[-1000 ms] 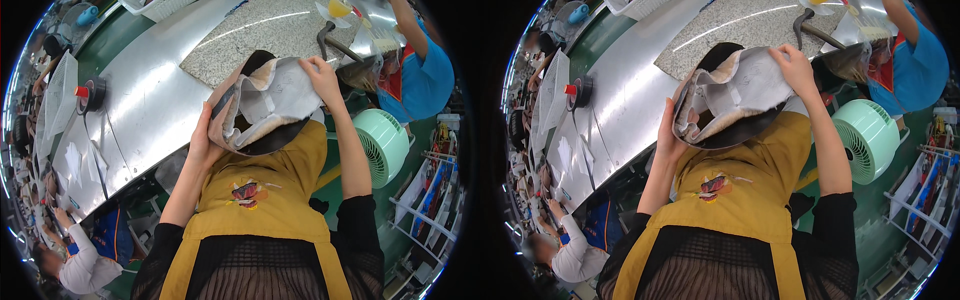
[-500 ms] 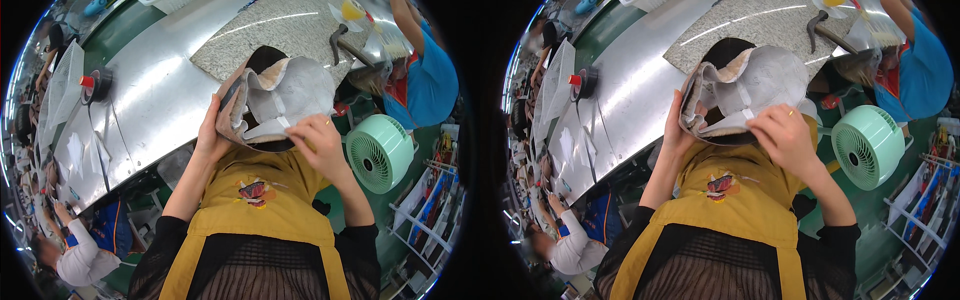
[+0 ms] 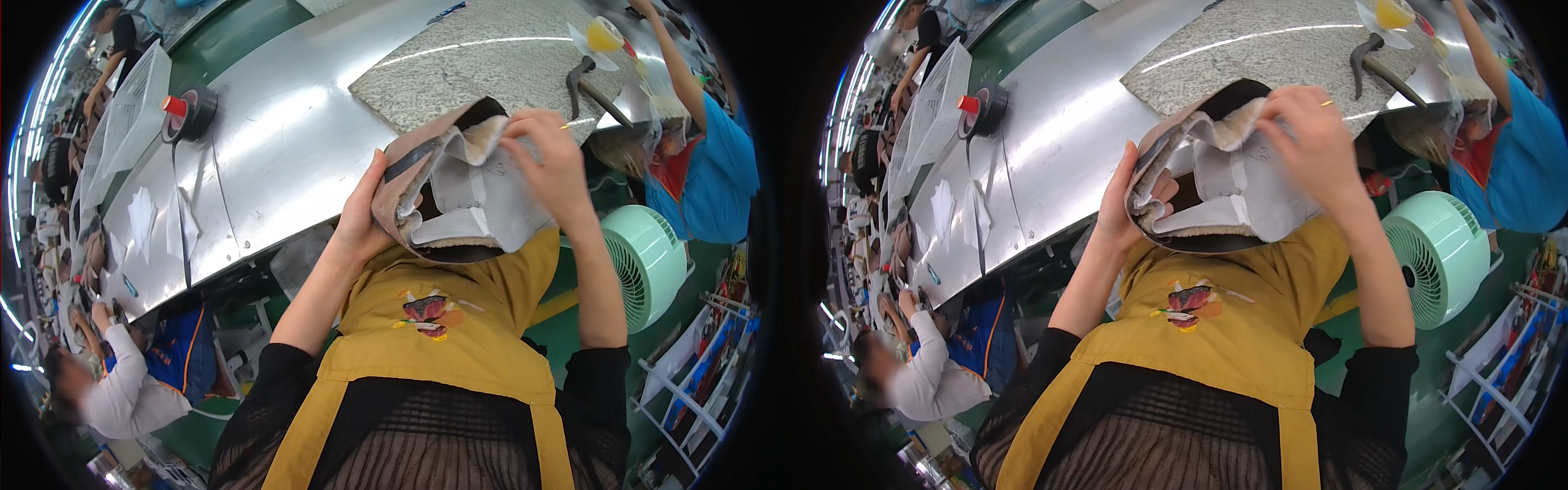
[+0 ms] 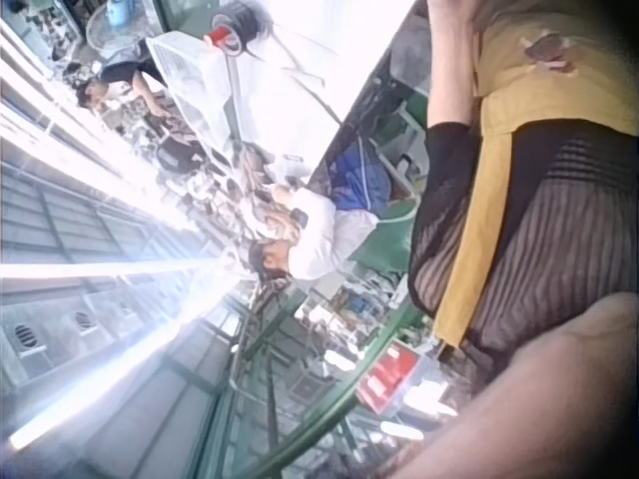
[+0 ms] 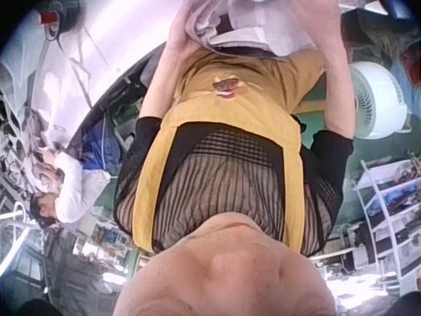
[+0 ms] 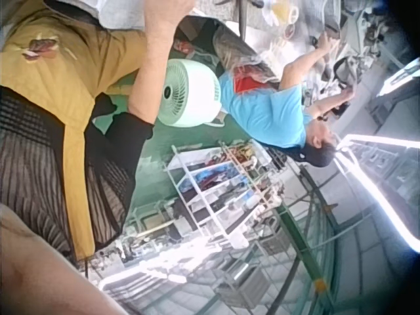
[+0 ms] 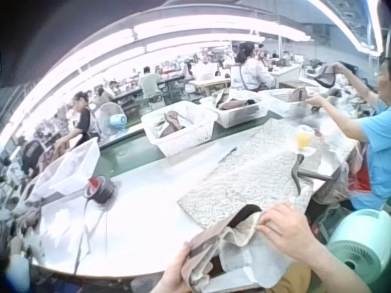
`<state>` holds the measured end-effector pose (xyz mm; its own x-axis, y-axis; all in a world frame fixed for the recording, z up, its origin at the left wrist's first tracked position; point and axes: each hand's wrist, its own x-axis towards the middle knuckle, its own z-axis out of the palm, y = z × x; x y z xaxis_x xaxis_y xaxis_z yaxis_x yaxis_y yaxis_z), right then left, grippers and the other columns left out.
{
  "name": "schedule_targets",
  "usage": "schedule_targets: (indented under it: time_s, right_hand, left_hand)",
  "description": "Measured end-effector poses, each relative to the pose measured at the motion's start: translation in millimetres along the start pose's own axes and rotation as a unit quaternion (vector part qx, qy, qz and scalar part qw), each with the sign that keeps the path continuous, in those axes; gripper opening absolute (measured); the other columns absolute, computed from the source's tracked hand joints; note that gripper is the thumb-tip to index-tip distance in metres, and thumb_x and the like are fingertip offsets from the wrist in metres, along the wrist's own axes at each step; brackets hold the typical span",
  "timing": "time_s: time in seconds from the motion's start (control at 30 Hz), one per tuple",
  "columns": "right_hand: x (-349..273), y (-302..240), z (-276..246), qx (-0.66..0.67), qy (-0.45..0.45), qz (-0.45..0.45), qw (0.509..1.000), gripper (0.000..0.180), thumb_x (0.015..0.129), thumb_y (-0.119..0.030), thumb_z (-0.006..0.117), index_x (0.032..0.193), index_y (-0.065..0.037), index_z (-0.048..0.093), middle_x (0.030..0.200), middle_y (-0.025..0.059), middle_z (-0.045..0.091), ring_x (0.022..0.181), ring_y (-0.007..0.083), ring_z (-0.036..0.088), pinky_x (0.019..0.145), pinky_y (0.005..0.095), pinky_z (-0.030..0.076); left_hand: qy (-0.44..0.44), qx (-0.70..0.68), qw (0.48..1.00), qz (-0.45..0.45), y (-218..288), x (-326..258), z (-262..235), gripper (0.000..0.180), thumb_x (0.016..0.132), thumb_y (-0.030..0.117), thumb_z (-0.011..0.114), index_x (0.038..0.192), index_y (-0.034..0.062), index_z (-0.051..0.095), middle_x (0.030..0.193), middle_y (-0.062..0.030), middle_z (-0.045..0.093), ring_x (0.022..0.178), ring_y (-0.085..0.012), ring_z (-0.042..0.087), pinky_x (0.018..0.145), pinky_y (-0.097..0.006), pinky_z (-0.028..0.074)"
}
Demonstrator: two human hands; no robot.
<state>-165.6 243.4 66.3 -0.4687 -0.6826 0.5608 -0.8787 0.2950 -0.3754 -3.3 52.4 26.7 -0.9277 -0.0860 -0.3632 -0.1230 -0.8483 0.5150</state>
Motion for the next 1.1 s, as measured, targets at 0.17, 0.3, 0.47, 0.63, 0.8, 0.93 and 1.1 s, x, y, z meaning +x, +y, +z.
schedule_targets:
  time_s: [0.17, 0.3, 0.47, 0.63, 0.8, 0.93, 1.1]
  right_hand:
    - [-7, -8, -43, 0.095, 0.01, 0.121, 0.988, 0.014, 0.078, -0.007, 0.068, 0.09, -0.002, 0.061, 0.09, 0.0091, 0.062, 0.09, 0.0248, 0.059, 0.082, 0.0339, 0.045]
    - [-18, -53, -31, 0.054, -0.016, 0.022, 0.998, 0.016, 0.076, -0.006, 0.068, 0.09, -0.003, 0.062, 0.093, 0.0097, 0.061, 0.092, 0.029, 0.058, 0.082, 0.0371, 0.045]
    - [-24, -42, -15, -0.048, -0.027, -0.011, 0.998, 0.019, 0.073, -0.005, 0.068, 0.091, -0.003, 0.062, 0.093, 0.0109, 0.062, 0.092, 0.0303, 0.058, 0.08, 0.0373, 0.046]
    - [-37, -18, -52, 0.082, -0.051, 0.11, 0.989, 0.014, 0.079, 0.0, 0.064, 0.092, -0.001, 0.063, 0.084, 0.0092, 0.062, 0.08, 0.0221, 0.062, 0.07, 0.0286, 0.047]
    - [-56, -13, -95, 0.266, -0.053, 0.266, 0.925, 0.014, 0.088, -0.003, 0.058, 0.099, 0.0, 0.066, 0.087, 0.0024, 0.064, 0.083, 0.0115, 0.06, 0.071, 0.024, 0.046]
    - [-34, -41, -61, 0.384, -0.215, 0.172, 0.881, 0.025, 0.094, -0.015, 0.049, 0.106, 0.002, 0.063, 0.109, 0.0113, 0.063, 0.107, 0.0174, 0.056, 0.093, 0.0314, 0.043]
    - [-56, -19, -53, 0.387, -0.35, 0.233, 0.82, 0.024, 0.092, -0.022, 0.054, 0.098, -0.001, 0.064, 0.091, 0.0092, 0.063, 0.092, 0.0204, 0.056, 0.086, 0.0333, 0.041]
  left_hand:
    - [0.025, 0.022, 0.999, -0.031, 15, -8, 1, 0.049, 0.1, 0.048, 0.032, 0.104, 0.0075, 0.059, 0.056, 0.0021, 0.037, 0.053, -0.0092, 0.031, 0.041, -0.022, 0.025]
    - [0.035, 0.036, 0.998, -0.039, 12, -9, 13, 0.054, 0.099, 0.049, 0.033, 0.109, 0.0027, 0.059, 0.06, -0.0007, 0.046, 0.054, -0.0106, 0.039, 0.046, -0.025, 0.041]
    - [-0.126, 0.002, 0.99, -0.064, 12, -12, 8, 0.061, 0.097, 0.049, 0.037, 0.128, -0.0028, 0.046, 0.1, -0.012, 0.059, 0.085, -0.0183, 0.058, 0.085, -0.035, 0.052]
    - [-0.212, 0.323, 0.92, -0.065, 32, -14, 5, 0.08, 0.082, 0.041, 0.067, 0.14, -0.002, 0.032, 0.136, -0.0166, 0.045, 0.124, -0.0237, 0.046, 0.102, -0.034, 0.039]
    - [-0.322, 0.456, 0.816, -0.147, 49, 0, 39, 0.077, 0.078, 0.027, 0.073, 0.139, -0.0025, 0.036, 0.128, -0.0165, 0.052, 0.114, -0.0238, 0.053, 0.098, -0.034, 0.041]
    - [-0.462, 0.591, 0.637, -0.177, 34, 10, 78, 0.065, 0.084, 0.031, 0.068, 0.137, 0.0056, 0.041, 0.121, -0.0134, 0.059, 0.109, -0.0207, 0.057, 0.091, -0.032, 0.045]
    - [-0.447, 0.606, 0.639, -0.158, 48, 17, 72, 0.057, 0.083, 0.032, 0.069, 0.13, 0.0061, 0.049, 0.114, -0.0122, 0.063, 0.103, -0.021, 0.061, 0.086, -0.033, 0.047]
